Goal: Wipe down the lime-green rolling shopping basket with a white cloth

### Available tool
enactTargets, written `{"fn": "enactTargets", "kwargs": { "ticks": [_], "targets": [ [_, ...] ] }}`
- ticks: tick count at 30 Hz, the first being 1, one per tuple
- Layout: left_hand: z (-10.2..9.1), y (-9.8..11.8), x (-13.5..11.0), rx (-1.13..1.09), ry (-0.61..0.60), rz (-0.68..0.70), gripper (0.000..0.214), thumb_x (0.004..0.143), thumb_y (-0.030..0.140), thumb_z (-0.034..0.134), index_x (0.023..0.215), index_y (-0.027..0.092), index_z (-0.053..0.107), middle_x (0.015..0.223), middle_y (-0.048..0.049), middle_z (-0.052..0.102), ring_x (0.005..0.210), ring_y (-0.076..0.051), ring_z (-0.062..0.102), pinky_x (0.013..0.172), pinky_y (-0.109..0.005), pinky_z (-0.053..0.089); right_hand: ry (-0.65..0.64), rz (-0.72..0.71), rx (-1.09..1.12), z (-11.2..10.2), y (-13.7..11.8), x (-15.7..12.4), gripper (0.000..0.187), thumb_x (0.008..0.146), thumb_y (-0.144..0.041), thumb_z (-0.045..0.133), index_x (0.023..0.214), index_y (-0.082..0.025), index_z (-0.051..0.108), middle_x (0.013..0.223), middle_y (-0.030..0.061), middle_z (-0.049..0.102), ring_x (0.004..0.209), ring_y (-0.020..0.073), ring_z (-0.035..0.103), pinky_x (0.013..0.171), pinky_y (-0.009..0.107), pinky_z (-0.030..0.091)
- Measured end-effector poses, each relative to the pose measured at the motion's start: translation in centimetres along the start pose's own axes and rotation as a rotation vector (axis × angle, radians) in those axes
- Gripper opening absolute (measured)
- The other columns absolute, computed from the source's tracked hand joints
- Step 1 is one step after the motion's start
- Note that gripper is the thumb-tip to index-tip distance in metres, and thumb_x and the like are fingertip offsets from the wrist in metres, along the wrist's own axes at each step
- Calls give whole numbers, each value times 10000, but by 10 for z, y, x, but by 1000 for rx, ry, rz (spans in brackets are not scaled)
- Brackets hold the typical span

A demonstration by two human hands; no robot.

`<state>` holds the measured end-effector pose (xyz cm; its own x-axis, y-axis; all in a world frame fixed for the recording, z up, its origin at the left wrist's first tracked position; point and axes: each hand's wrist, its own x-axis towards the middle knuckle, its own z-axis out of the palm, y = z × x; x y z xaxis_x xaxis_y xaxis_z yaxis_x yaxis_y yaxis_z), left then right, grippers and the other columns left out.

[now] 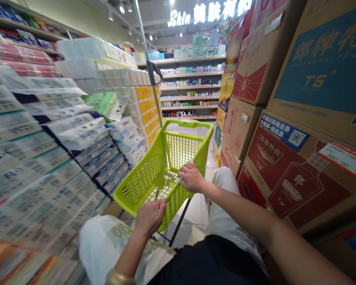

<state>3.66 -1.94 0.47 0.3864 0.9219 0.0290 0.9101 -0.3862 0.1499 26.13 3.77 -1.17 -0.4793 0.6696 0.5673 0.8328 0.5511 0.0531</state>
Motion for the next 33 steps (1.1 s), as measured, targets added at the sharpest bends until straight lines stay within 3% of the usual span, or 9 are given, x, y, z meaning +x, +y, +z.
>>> {"fn": "enactTargets", "kwargs": {
  "ticks": [3,5,8,13,17,20,22,25,33],
  "targets": [
    [0,-3,-1,12,3,12,535,978,398,187,728,216,623,774,-44,713,776,-179,639,601,-268,286,7,-75,59,9,-30,-4,156,795,-271,580,923,-197,632,957,68,595,993,246,431,969,410,288],
    [-1,-5,-2,14,10,19,531,978,401,187,730,219,619,769,-41,713,773,-178,638,601,-269,286,-23,-162,84,9,-34,-4,187,804,-280,577,969,-204,623,984,63,600,991,237,443,952,392,296],
    [-1,-7,-5,0,11,28,525,976,404,196,712,219,611,765,-37,713,764,-169,636,608,-264,293,-80,-230,65,1,-12,-1,180,821,-273,558,977,-209,620,958,57,605,931,220,462,903,365,323],
    [-1,-7,-5,-23,19,19,520,967,418,223,682,211,606,736,-44,700,741,-173,627,595,-267,286,-55,-81,-7,-8,26,1,127,804,-235,563,901,-186,630,958,80,598,932,235,453,913,385,328],
    [-1,-7,-2,-27,26,32,513,960,437,240,675,212,602,713,-39,689,737,-169,621,597,-262,291,17,9,41,2,-2,-3,123,798,-249,569,888,-190,630,954,85,592,990,255,424,975,425,290],
    [-1,-12,-1,-40,38,49,515,954,456,247,654,214,589,684,-28,676,711,-160,610,599,-258,296,12,-100,91,11,-27,-3,153,813,-275,563,931,-203,629,971,75,600,1014,251,428,957,411,294],
    [-2,-17,-1,-54,42,58,519,951,464,249,637,215,579,662,-21,667,679,-151,599,595,-256,298,-10,-196,89,12,-30,0,163,836,-283,544,959,-215,625,972,60,607,978,231,450,919,382,313],
    [-4,-26,-1,-78,32,82,521,947,469,250,632,213,578,648,-18,663,638,-140,588,582,-251,295,-41,-259,41,6,-10,4,157,854,-275,529,972,-222,618,943,47,609,906,207,469,870,355,329],
    [-4,-53,-1,-95,23,60,542,919,519,276,632,213,620,604,-15,647,610,-137,580,562,-230,303,-32,-87,-90,-27,67,5,102,845,-204,545,914,-196,621,933,68,588,922,227,461,902,380,328]
  ]
}}
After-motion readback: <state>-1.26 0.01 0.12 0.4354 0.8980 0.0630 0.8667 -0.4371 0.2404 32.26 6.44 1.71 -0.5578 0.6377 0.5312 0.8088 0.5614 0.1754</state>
